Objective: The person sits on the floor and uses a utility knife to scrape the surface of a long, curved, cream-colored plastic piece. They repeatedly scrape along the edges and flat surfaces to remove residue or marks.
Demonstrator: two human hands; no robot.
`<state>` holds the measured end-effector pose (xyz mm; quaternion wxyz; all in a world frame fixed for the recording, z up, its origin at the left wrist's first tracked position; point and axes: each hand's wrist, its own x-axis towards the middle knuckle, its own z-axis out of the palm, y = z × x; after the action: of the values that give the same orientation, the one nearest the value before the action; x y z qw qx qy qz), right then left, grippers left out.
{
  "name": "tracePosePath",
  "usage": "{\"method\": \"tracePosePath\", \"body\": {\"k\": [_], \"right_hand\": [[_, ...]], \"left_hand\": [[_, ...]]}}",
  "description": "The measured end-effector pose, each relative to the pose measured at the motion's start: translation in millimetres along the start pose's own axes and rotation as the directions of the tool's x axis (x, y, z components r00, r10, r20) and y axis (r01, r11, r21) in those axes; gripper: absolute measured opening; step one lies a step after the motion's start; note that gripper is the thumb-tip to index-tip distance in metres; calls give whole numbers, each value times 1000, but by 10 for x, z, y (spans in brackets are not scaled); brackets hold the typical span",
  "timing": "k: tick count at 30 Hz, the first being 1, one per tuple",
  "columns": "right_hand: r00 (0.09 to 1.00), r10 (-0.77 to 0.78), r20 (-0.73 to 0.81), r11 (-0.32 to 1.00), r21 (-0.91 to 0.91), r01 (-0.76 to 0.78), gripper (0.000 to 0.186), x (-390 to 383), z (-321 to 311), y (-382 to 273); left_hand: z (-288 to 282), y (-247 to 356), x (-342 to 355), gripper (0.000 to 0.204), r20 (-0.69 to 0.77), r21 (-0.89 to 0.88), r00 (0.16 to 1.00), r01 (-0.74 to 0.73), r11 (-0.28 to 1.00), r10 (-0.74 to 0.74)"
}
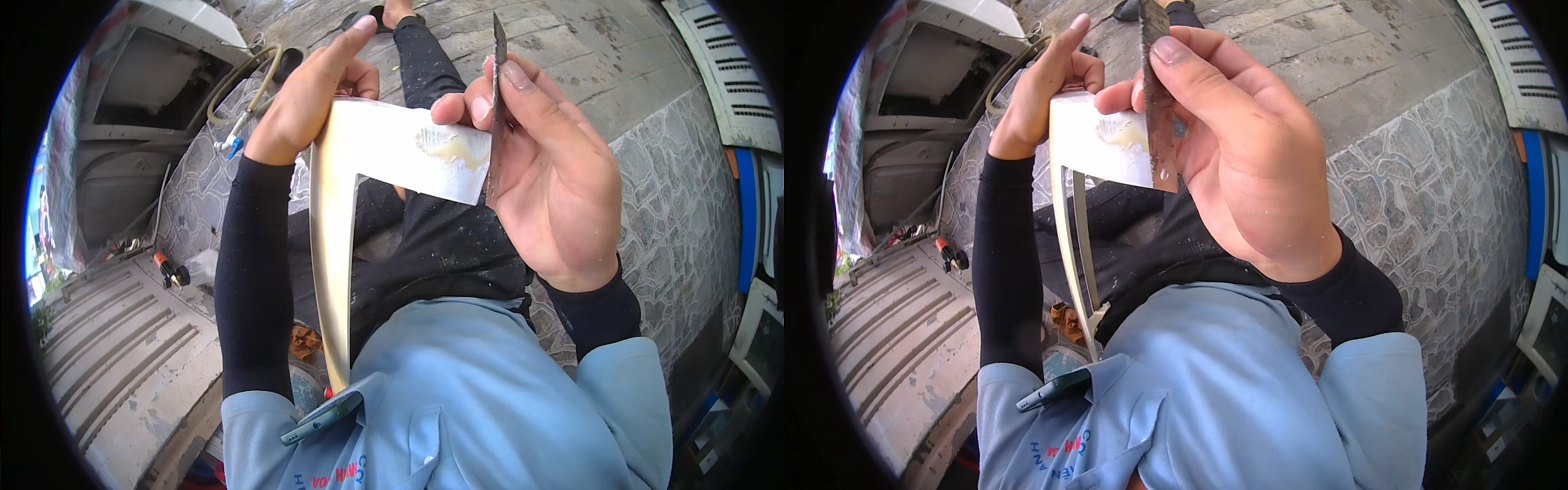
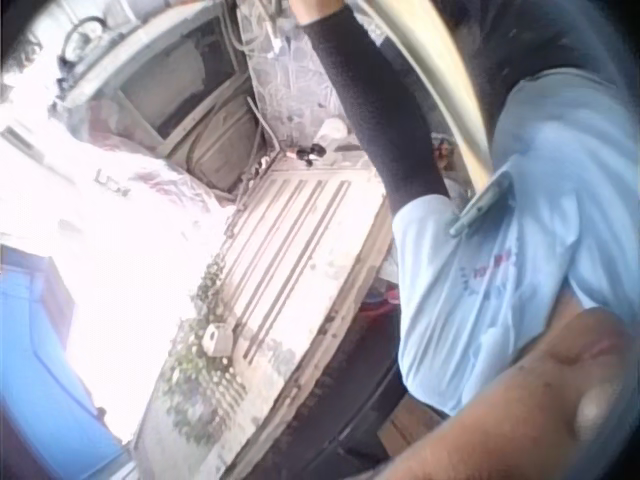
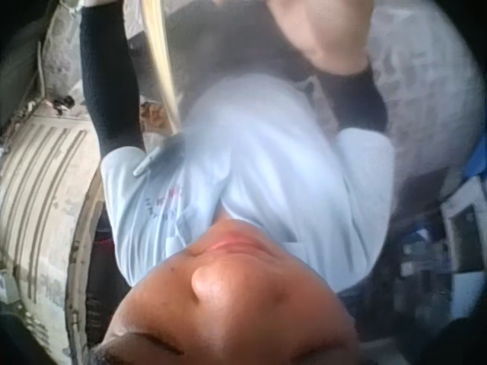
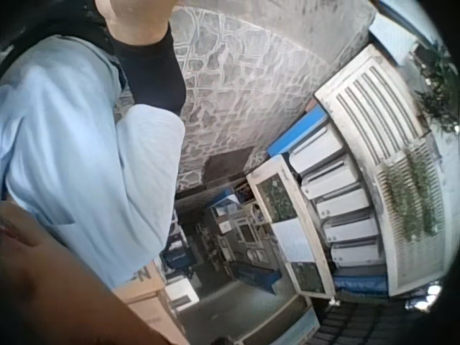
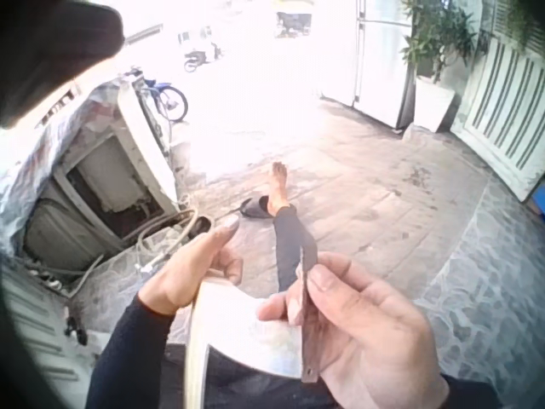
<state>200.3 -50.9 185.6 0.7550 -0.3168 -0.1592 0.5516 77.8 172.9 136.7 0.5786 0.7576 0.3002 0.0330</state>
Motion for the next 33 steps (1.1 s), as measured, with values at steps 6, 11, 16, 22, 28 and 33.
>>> {"method": "tracePosePath", "body": {"k": [6,11,16,22,28,33], "right_hand": [[990,93,103,996,-1,-93,25,-115,272,208],[971,115,210,990,51,-128,25,-473,389,128],[961,156,230,983,64,-175,25,-566,273,-131],[982,140,-126,986,-68,-149,22,-553,-264,-78],[945,133,-298,985,-67,-159,18,-622,-1043,-38],[884,151,-443,980,-51,-193,19,-697,-1396,74]], "left_hand": [[-387,-49,-540,91,-36,240,992,-109,965,121],[-199,304,-875,89,15,75,996,84,994,-85],[60,186,-735,90,55,95,998,-30,995,25],[610,-140,-275,96,174,-35,983,72,997,-64],[1397,-583,327,95,414,-143,896,238,961,-160],[1657,-1080,430,77,388,-375,914,44,926,114]]}}
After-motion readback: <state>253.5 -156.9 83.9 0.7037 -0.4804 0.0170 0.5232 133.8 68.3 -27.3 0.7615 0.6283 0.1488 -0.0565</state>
